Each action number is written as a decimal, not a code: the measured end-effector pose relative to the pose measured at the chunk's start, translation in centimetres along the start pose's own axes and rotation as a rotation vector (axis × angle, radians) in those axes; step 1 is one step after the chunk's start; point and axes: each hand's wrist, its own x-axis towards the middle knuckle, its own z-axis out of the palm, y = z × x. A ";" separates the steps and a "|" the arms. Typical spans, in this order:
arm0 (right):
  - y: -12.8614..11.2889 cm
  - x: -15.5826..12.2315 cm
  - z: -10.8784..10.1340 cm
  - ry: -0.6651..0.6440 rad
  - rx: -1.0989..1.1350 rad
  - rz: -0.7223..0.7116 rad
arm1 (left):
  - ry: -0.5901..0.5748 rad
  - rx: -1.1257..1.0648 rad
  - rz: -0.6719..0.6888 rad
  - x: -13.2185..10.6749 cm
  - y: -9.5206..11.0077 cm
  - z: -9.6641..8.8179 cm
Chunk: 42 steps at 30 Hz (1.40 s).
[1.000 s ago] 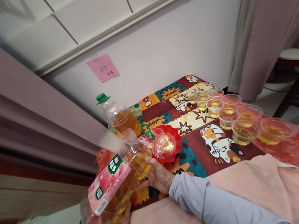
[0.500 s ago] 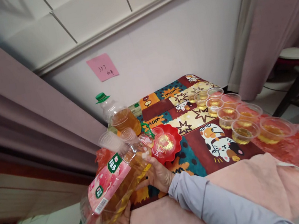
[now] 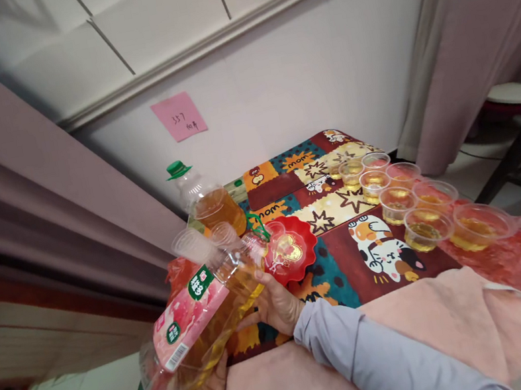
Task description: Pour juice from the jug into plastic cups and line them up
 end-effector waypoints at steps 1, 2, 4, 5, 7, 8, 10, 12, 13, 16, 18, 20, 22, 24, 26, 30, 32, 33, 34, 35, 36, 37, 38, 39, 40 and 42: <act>0.0 0.0 0.0 -0.001 -0.002 0.003 | -0.020 -0.013 -0.010 0.0 0.0 0.0; -0.1 0.0 0.0 0.000 -0.003 0.005 | -0.029 -0.020 -0.014 0.0 0.0 -0.1; -0.1 0.0 0.1 0.010 -0.002 0.005 | -0.035 -0.014 -0.012 0.1 -0.1 0.0; -0.1 0.0 0.1 0.015 0.000 0.004 | -0.031 -0.006 -0.005 0.2 -0.1 0.0; -0.1 0.0 0.2 0.018 0.000 0.002 | -0.028 -0.001 0.002 0.2 -0.2 0.2; -0.1 -0.1 0.2 0.017 -0.003 0.002 | -0.029 -0.003 0.002 0.2 -0.2 0.2; -0.1 -0.1 0.3 0.015 -0.013 -0.002 | -0.028 -0.006 0.004 0.2 -0.3 0.2; -0.2 -0.1 0.3 0.008 -0.022 0.000 | -0.016 -0.009 0.005 0.1 -0.2 0.1; -0.2 -0.1 0.3 0.001 -0.025 0.004 | -0.004 -0.009 0.007 0.0 -0.1 0.1; -0.3 -0.1 0.3 -0.003 -0.018 0.008 | 0.048 -0.001 -0.004 -0.1 0.1 -0.2; -0.3 -0.1 0.3 0.010 -0.006 0.004 | 0.069 0.012 -0.018 -0.1 0.2 -0.3; -0.2 -0.1 0.3 0.017 0.002 0.005 | 0.043 0.015 -0.014 0.0 0.2 -0.3; -0.2 -0.1 0.3 0.010 0.007 0.010 | 0.003 0.002 -0.016 0.0 0.1 -0.2; -0.1 -0.1 0.3 0.007 0.013 0.004 | -0.014 -0.014 -0.041 0.1 0.1 -0.1; -0.1 -0.1 0.3 0.009 0.017 -0.002 | -0.011 -0.021 -0.046 0.0 0.1 0.0; -0.1 0.0 0.2 0.019 0.014 0.005 | -0.017 -0.018 -0.041 0.0 0.2 -0.1; -0.1 0.0 0.2 0.023 0.016 0.004 | -0.023 -0.024 -0.054 -0.1 0.2 -0.1; -0.1 0.0 0.2 0.023 0.017 0.001 | -0.021 -0.023 -0.055 -0.1 0.2 -0.1; -0.1 0.0 0.2 0.022 0.018 -0.001 | -0.012 -0.019 -0.047 -0.1 0.2 -0.2; -0.1 0.0 0.2 0.020 0.017 -0.002 | 0.004 -0.012 -0.038 -0.1 0.2 -0.2; -0.1 0.0 0.2 0.017 0.014 -0.001 | 0.023 -0.003 -0.029 -0.1 0.2 -0.2; -0.1 0.0 0.2 0.014 0.011 0.001 | 0.035 0.003 -0.022 -0.2 0.1 -0.2; -0.1 0.0 0.2 0.012 0.008 0.003 | 0.040 0.006 -0.020 -0.2 0.1 -0.2; -0.1 0.0 0.2 0.012 0.008 0.003 | 0.036 0.006 -0.023 -0.2 0.2 -0.3; -0.2 0.0 0.2 0.012 0.008 0.004 | 0.030 0.002 -0.032 -0.2 0.2 -0.3; -0.2 0.0 0.2 0.015 0.010 0.003 | 0.025 0.002 -0.037 -0.3 0.3 -0.4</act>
